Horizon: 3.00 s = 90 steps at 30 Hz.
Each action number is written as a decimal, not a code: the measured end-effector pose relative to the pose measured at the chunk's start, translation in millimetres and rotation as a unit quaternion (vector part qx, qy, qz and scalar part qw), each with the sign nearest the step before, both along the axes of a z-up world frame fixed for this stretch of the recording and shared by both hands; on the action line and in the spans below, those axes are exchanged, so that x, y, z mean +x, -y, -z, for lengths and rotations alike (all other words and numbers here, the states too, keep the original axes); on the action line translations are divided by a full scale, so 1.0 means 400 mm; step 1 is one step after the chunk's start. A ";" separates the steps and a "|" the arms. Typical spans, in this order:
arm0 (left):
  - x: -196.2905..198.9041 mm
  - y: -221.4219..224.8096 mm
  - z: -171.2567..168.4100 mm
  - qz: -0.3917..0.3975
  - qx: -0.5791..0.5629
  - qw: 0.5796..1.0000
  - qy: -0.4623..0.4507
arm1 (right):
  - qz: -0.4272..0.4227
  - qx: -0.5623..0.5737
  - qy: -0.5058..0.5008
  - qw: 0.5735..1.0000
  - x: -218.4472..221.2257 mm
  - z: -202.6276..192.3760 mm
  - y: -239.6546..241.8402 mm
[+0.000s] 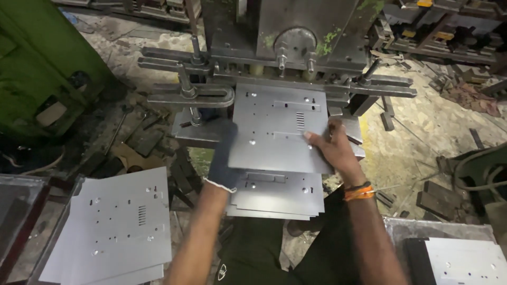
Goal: Sorting and stacking manufactured metal plates from a machine output into organized piles.
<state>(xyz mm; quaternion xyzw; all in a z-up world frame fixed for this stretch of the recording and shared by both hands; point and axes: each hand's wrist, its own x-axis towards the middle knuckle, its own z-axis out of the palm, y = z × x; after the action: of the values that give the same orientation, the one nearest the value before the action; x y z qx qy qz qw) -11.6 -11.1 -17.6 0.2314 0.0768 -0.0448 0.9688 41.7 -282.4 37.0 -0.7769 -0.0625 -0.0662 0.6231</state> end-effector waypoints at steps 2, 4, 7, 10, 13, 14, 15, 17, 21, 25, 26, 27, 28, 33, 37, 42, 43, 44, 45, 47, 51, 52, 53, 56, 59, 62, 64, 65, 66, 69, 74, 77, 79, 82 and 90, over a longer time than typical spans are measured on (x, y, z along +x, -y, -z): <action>-0.059 0.014 -0.043 0.010 0.068 0.997 0.028 | 0.012 -0.145 -0.077 0.986 0.010 -0.058 0.017; -0.095 0.021 -0.044 0.021 0.136 0.989 0.058 | 0.021 -0.285 -0.152 0.946 0.032 -0.088 0.032; -0.136 0.032 0.043 0.122 -0.218 0.965 0.078 | -0.122 -0.292 -0.165 0.934 0.037 -0.102 0.021; -0.131 0.028 0.121 0.147 -0.220 0.954 0.141 | -0.201 -0.360 -0.094 0.906 0.028 -0.143 -0.077; -0.152 0.028 0.120 0.166 -0.219 0.944 0.184 | -0.241 -0.489 0.101 0.832 -0.009 -0.137 -0.144; -0.168 0.029 0.099 0.172 -0.129 0.968 0.128 | -0.239 -0.510 0.066 0.823 -0.028 -0.143 -0.158; -0.183 0.030 0.078 0.175 -0.038 0.981 0.069 | -0.237 -0.531 0.030 0.813 -0.046 -0.149 -0.173; -0.202 0.035 0.027 0.174 0.023 0.984 0.032 | -0.238 -0.516 0.045 0.822 -0.073 -0.131 -0.164; -0.184 0.045 -0.047 0.183 0.113 0.971 0.103 | -0.158 -0.475 0.129 0.856 -0.064 -0.035 -0.054; -0.083 0.024 -0.085 0.142 0.134 0.978 0.068 | -0.019 -0.542 0.170 0.823 -0.048 -0.030 0.093; -0.047 0.016 -0.102 0.148 0.136 0.977 0.074 | 0.013 -0.382 0.085 0.920 -0.048 -0.055 0.099; -0.011 0.007 -0.119 0.153 0.138 0.975 0.081 | 0.041 -0.206 -0.007 0.978 -0.047 -0.080 0.105; 0.038 -0.001 -0.074 0.152 0.138 0.975 0.081 | 0.040 -0.206 -0.006 0.978 -0.058 -0.084 0.094; 0.293 -0.041 0.166 0.079 0.281 0.928 0.233 | -0.009 0.160 -0.212 0.964 -0.034 -0.029 0.063; 0.308 -0.051 0.107 0.112 0.103 0.983 0.102 | -0.038 0.217 -0.177 0.959 0.005 -0.023 0.035; 0.369 -0.083 0.199 0.066 0.179 0.980 0.061 | -0.019 0.166 -0.155 0.974 -0.026 -0.071 -0.015; 0.409 -0.100 0.252 0.065 0.179 0.980 0.061 | -0.020 0.166 -0.155 0.974 -0.021 -0.066 -0.016; 0.448 -0.120 0.304 0.054 0.264 0.956 0.114 | -0.014 0.176 -0.167 0.970 -0.017 -0.060 -0.018; 0.487 -0.141 0.356 0.044 0.347 0.922 0.165 | -0.007 0.186 -0.179 0.966 -0.013 -0.054 -0.020; 0.378 -0.122 0.237 0.035 0.326 0.931 0.160 | -0.005 0.170 -0.165 0.971 -0.018 -0.046 -0.017; 0.281 -0.101 0.095 0.001 0.244 0.957 0.155 | -0.016 0.173 -0.134 0.976 -0.004 -0.033 -0.014; 0.259 -0.099 0.098 -0.007 0.222 0.963 0.154 | -0.016 0.172 -0.135 0.976 -0.004 -0.035 -0.014; 0.237 -0.096 0.099 -0.015 0.200 0.968 0.152 | -0.004 0.167 -0.149 0.975 -0.005 -0.037 -0.015; 0.170 -0.094 0.110 -0.038 0.135 0.979 0.145 | -0.005 0.164 -0.155 0.974 0.000 -0.029 -0.007; 0.104 -0.101 0.136 -0.064 0.070 0.986 0.137 | -0.021 0.172 -0.151 0.973 0.000 -0.023 -0.006; 0.033 -0.098 0.088 -0.079 0.026 0.994 0.065 | -0.009 0.160 -0.161 0.974 -0.006 -0.035 -0.013; 0.004 -0.099 0.074 -0.084 0.004 0.996 -0.005 | 0.007 0.143 -0.166 0.976 -0.009 -0.036 -0.013; 0.004 -0.104 0.088 -0.085 0.024 0.993 -0.072 | 0.012 0.142 -0.162 0.976 -0.008 -0.032 -0.011; 0.006 -0.108 0.102 -0.086 0.044 0.985 -0.140 | 0.017 0.140 -0.158 0.977 -0.006 -0.028 -0.008; 0.007 -0.105 0.113 -0.105 0.025 0.990 -0.095 | -0.003 0.172 -0.166 0.971 -0.028 -0.057 -0.023; 0.002 -0.111 0.120 -0.080 -0.007 0.994 -0.077 | -0.015 0.161 -0.151 0.975 -0.028 -0.038 -0.011; -0.019 -0.123 0.125 -0.089 -0.006 0.992 -0.091 | -0.029 0.191 -0.155 0.969 -0.051 -0.039 -0.017; -0.049 -0.134 0.094 -0.110 -0.015 0.986 -0.123 | -0.033 0.213 -0.164 0.963 -0.073 -0.023 -0.010; -0.122 -0.168 0.045 -0.114 -0.001 0.987 -0.114 | -0.062 0.222 -0.143 0.962 -0.116 0.049 0.017; -0.308 -0.359 0.040 -0.305 0.175 0.924 -0.151 | 0.059 -0.301 0.243 0.920 -0.266 0.030 -0.177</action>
<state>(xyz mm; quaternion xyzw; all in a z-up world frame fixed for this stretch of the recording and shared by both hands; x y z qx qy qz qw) -134.7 132.4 -33.5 0.3530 0.2953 0.2325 0.8568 -64.8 -211.6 24.9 -0.8899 -0.1831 -0.2679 0.3205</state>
